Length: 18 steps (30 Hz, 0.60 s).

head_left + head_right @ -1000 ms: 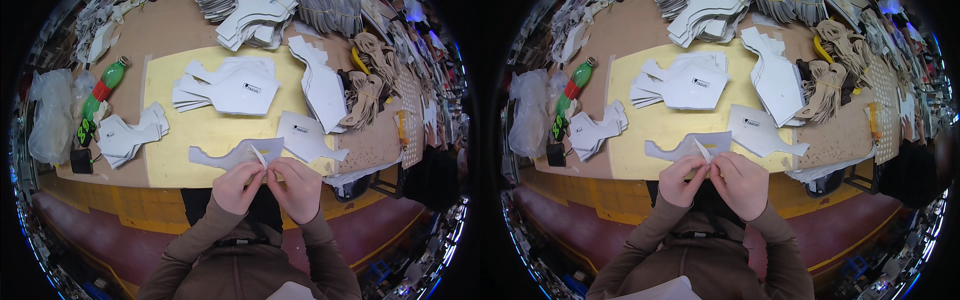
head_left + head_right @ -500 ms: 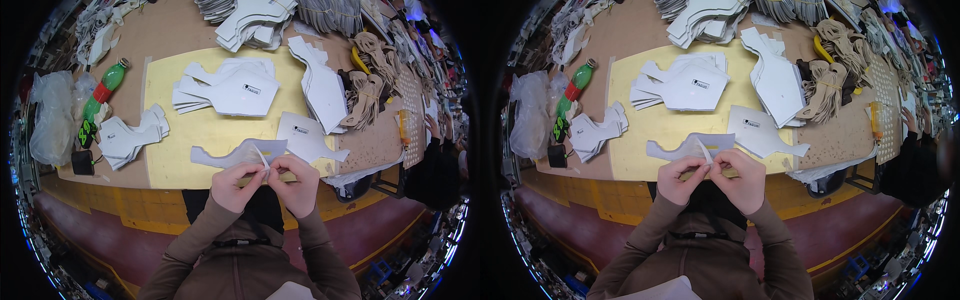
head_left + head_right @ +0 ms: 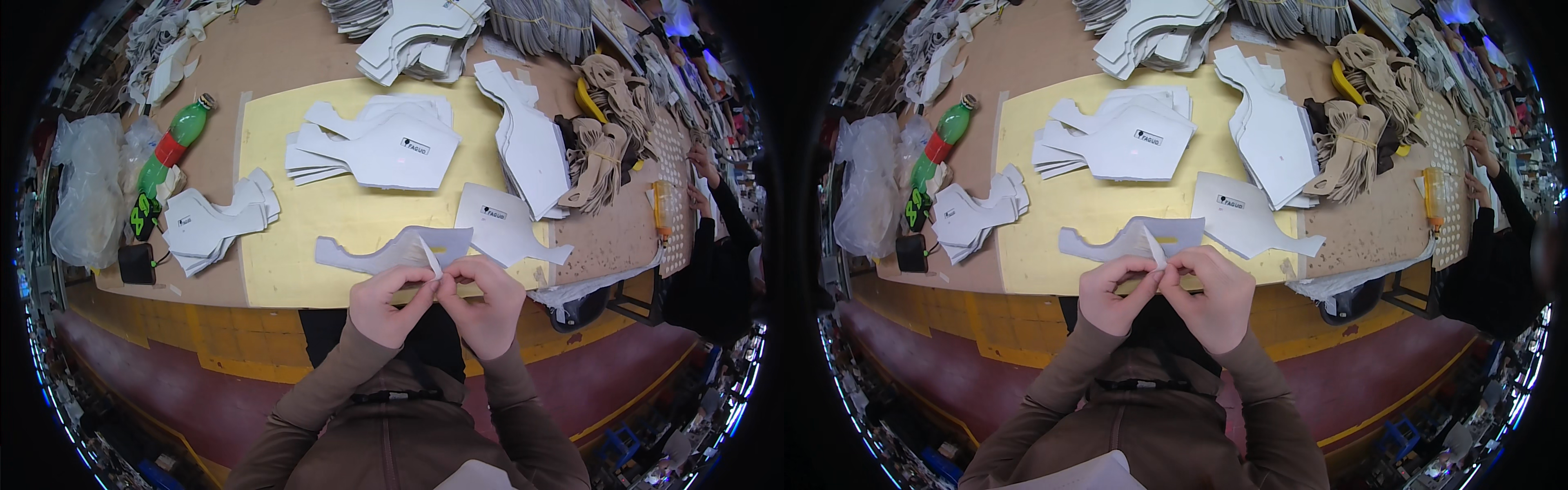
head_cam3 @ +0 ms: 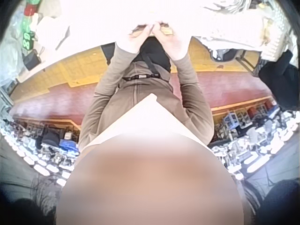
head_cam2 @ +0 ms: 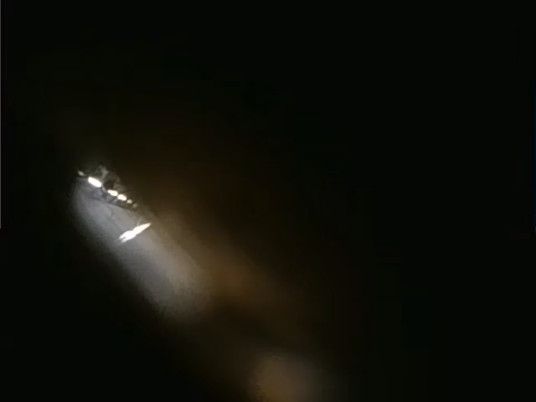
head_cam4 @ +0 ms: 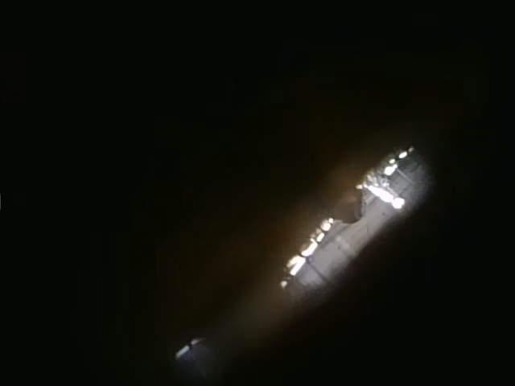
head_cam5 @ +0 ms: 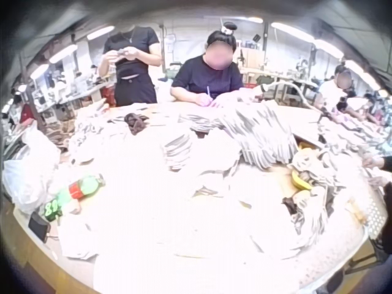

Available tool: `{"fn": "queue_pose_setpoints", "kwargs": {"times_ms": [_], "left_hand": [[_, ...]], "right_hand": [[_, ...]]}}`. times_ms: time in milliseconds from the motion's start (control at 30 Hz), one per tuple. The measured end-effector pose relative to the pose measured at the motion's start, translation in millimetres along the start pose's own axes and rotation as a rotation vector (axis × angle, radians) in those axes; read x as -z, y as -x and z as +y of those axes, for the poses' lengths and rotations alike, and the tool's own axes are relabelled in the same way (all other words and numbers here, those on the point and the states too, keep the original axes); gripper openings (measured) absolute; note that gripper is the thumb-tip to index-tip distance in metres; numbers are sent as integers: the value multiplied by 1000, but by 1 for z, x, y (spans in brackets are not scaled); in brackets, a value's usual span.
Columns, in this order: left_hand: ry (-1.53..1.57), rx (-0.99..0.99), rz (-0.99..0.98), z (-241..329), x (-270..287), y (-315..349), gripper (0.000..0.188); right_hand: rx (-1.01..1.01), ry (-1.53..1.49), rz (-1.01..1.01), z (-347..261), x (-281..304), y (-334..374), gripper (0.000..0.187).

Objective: The person repeatedly picks up white paper cutouts from a table, peels off a thin backing layer from each piece, and places the finished pieces into a growing stack. The person handles the items one at a time, turning them over as needed to remove the backing.

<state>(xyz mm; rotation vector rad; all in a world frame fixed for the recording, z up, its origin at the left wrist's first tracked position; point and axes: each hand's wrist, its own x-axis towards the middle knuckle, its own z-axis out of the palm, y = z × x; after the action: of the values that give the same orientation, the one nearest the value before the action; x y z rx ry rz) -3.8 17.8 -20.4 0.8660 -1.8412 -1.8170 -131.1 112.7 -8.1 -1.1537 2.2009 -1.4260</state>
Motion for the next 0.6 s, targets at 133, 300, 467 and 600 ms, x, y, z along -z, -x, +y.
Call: {"fn": "queue_pose_setpoints", "kwargs": {"times_ms": [133, 300, 467, 600], "left_hand": [[12, 4, 11, 0, -3, 2, 12], [53, 28, -11, -1, -1, 0, 10], [143, 59, -4, -2, 3, 3, 10], [265, 82, 74, -5, 6, 1, 11]], "right_hand": [[-112, -68, 83, 5, 1, -3, 10], [-161, -84, 115, 8, -1, -3, 8], [-145, -137, 67, 6, -1, -6, 11], [-164, -269, -49, -1, 5, -9, 17]]}}
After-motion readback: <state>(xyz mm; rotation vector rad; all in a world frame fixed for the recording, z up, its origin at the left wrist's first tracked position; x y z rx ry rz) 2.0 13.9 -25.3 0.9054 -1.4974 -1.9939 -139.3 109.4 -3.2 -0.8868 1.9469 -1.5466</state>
